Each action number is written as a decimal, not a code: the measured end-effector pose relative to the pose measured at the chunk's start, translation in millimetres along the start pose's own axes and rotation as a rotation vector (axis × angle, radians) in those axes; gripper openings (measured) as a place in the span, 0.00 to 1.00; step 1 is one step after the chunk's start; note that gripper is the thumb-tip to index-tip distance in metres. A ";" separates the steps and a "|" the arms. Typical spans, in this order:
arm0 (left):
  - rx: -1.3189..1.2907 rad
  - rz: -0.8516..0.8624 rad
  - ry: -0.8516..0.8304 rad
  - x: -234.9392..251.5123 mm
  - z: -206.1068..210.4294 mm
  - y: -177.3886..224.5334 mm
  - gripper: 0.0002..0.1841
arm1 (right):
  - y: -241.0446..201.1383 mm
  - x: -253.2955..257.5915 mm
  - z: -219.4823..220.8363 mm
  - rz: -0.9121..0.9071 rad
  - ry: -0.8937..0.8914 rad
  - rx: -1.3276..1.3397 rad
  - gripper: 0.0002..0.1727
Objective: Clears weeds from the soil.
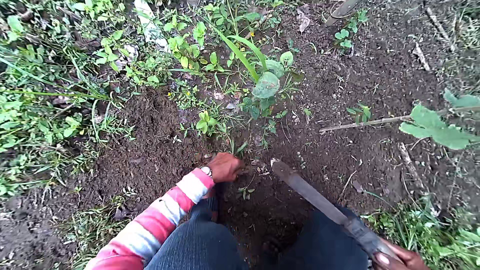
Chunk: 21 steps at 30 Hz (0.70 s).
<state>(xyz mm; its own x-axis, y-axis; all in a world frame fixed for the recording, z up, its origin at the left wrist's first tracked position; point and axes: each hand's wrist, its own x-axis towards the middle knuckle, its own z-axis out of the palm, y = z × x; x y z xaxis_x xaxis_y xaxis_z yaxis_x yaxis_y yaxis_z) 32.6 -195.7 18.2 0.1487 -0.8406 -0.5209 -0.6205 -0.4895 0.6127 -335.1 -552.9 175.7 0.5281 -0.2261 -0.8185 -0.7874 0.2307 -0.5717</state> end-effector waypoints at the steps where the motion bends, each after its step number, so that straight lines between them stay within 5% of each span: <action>1: 0.089 0.064 0.009 12.0 -5.1 12.5 0.11 | -7.6 22.2 22.9 0.041 0.063 -0.072 0.30; 4: 0.281 0.117 0.071 52.1 -13.3 36.5 0.13 | -10.1 63.0 63.4 0.039 0.163 -0.055 0.33; 9: 0.390 -0.091 0.030 94.9 26.0 46.2 0.37 | 5.2 55.6 70.4 -0.015 0.223 -0.085 0.40; 14: 0.307 -0.200 0.021 95.2 27.0 48.7 0.34 | 12.5 52.5 53.0 -0.556 0.235 -0.957 0.40; 16: 0.294 -0.244 -0.018 98.6 21.6 53.1 0.26 | 3.8 39.5 54.3 -0.596 0.236 -1.147 0.39; 18: 0.257 -0.272 -0.079 97.5 17.8 57.3 0.20 | -7.6 20.0 62.3 -0.484 0.199 -1.102 0.39; 21: 0.194 -0.190 -0.068 82.8 28.8 44.6 0.14 | 4.3 -3.4 57.7 -0.345 0.217 -0.563 0.38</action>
<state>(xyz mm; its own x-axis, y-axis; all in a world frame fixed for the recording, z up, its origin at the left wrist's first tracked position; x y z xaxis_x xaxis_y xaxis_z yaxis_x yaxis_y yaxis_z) -5.0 -280.4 -14.7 0.2290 -0.7172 -0.6582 -0.7233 -0.5779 0.3780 -322.0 -496.5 172.8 0.7483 -0.3960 -0.5323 -0.6624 -0.4008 -0.6330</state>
